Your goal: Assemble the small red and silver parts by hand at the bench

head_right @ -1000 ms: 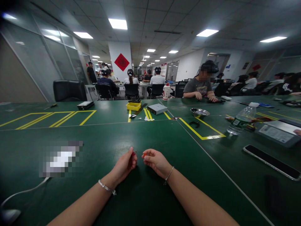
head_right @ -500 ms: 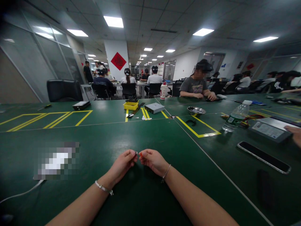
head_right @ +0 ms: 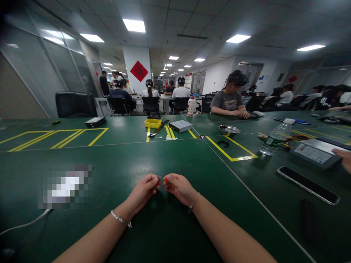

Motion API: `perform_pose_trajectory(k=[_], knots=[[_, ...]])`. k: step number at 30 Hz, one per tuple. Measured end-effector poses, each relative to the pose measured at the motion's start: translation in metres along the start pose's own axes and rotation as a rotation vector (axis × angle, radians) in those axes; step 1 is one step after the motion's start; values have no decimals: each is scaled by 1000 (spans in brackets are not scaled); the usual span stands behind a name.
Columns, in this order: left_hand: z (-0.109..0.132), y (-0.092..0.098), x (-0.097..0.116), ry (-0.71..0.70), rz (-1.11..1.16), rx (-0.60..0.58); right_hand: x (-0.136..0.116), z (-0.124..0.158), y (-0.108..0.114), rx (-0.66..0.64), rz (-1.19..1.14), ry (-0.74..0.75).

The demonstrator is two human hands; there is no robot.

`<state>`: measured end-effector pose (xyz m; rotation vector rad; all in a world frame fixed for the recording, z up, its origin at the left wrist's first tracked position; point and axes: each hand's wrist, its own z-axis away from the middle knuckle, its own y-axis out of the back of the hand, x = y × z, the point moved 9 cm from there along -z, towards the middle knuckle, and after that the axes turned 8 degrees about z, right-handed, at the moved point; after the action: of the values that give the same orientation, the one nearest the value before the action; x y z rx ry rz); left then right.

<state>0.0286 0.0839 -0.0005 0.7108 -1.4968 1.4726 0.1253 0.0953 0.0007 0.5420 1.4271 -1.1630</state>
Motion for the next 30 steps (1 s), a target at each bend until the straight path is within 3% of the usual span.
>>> perform_pose_trajectory(k=[7,11,22,30], knots=[[1,6,-7,100,22,110,1,-1,3,14,-14,3],[1,3,-7,109,28,93,1,-2,2,7,-17,5],[1,-2,1,-5,-32,-8,-1,-1,2,23,-9,20],[2,7,17,-172,-135,108,3,-1,5,25,20,-5]])
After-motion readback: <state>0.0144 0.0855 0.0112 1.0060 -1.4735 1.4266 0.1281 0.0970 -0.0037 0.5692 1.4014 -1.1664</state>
